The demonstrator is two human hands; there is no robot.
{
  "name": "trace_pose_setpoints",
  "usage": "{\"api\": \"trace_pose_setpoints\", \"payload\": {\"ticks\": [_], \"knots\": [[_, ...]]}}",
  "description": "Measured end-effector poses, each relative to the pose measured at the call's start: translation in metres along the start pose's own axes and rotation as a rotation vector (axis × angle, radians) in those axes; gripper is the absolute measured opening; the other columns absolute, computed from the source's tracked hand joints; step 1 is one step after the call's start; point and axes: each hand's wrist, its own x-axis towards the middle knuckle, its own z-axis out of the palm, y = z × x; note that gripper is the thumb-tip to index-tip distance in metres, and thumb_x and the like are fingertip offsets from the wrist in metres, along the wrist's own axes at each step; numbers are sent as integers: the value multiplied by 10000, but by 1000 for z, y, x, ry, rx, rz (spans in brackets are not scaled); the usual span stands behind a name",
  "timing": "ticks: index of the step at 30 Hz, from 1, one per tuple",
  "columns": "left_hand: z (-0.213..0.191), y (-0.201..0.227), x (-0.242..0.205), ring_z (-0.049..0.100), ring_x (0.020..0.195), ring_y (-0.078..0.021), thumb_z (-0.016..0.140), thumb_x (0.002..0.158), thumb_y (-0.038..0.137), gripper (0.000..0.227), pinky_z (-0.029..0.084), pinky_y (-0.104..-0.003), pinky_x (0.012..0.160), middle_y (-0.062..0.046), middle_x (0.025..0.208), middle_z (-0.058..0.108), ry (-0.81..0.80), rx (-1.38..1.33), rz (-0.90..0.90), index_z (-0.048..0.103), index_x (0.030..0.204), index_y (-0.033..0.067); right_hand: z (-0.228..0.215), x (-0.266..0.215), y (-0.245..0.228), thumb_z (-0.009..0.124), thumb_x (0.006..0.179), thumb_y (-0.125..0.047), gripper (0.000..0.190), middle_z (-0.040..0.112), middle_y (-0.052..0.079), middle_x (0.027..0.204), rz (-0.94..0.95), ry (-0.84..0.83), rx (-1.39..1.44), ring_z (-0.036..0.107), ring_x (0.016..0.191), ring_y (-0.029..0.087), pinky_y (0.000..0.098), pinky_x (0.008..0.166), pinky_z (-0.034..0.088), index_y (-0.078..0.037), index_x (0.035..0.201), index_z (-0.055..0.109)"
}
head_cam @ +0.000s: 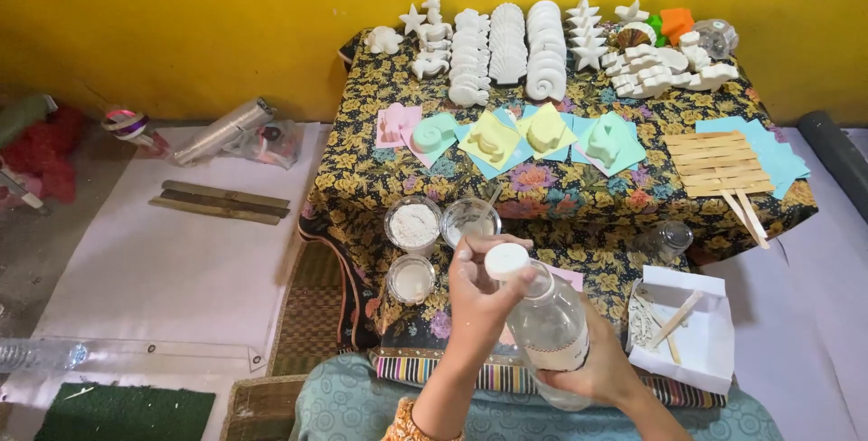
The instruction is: Mixing plaster in small containers and applying it to small square surfaces to smooth or coat them.
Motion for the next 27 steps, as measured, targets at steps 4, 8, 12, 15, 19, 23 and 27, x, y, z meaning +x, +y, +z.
{"api": "trace_pose_setpoints", "payload": {"ticks": [4, 8, 12, 15, 19, 23, 27], "knots": [[-29, 4, -21, 576, 915, -147, 765, 831, 102, 431, 479, -301, 857, -81, 1025, 609, 150, 115, -33, 557, 1202, 29, -10, -7, 20, 977, 371, -91, 1075, 848, 47, 1159, 102, -57, -46, 806, 1020, 234, 365, 931, 587, -151, 1377, 602], [-72, -23, -53, 630, 990, -197, 694, 798, -47, 461, 518, -332, 909, -135, 1094, 655, 232, 101, -124, 549, 1231, 14, -15, -8, 33, 975, 375, -102, 1080, 834, 34, 1184, 194, -102, -156, 810, 1001, 236, 358, 878, 604, -153, 1389, 608], [-107, -56, -76, 643, 986, -204, 693, 754, -118, 485, 531, -334, 911, -129, 1095, 648, 320, 191, -182, 565, 1197, 35, -17, -2, 32, 959, 407, -133, 1070, 860, 59, 1084, 344, -130, -332, 812, 931, 231, 335, 848, 597, -193, 1405, 578], [-114, -66, -89, 658, 923, -183, 743, 789, -52, 454, 536, -310, 865, -107, 1035, 684, 316, 270, -244, 574, 1203, 24, -21, 5, 23, 967, 421, -189, 1043, 877, 37, 1059, 361, -193, -438, 837, 917, 217, 332, 805, 618, -227, 1391, 583], [-118, -66, -87, 675, 899, -178, 730, 836, -24, 388, 574, -276, 764, -135, 1054, 714, 315, 221, -298, 594, 1198, 1, -22, 11, 17, 971, 432, -189, 1050, 864, 29, 1084, 405, -225, -517, 818, 940, 212, 319, 814, 612, -239, 1402, 572], [-117, -63, -83, 694, 883, -161, 713, 849, 27, 353, 571, -255, 768, -135, 1026, 753, 369, 322, -395, 682, 1199, -10, -24, 16, 20, 964, 446, -233, 1083, 823, 33, 1182, 396, -280, -578, 803, 1027, 229, 333, 858, 612, -220, 1437, 525], [-119, -67, -84, 698, 974, -150, 658, 888, 61, 402, 571, -250, 867, -105, 1165, 740, 413, 394, -422, 682, 1285, 2, -21, 18, 14, 967, 436, -249, 1108, 825, 34, 1143, 428, -301, -654, 799, 975, 235, 333, 804, 611, -251, 1446, 513]]}}
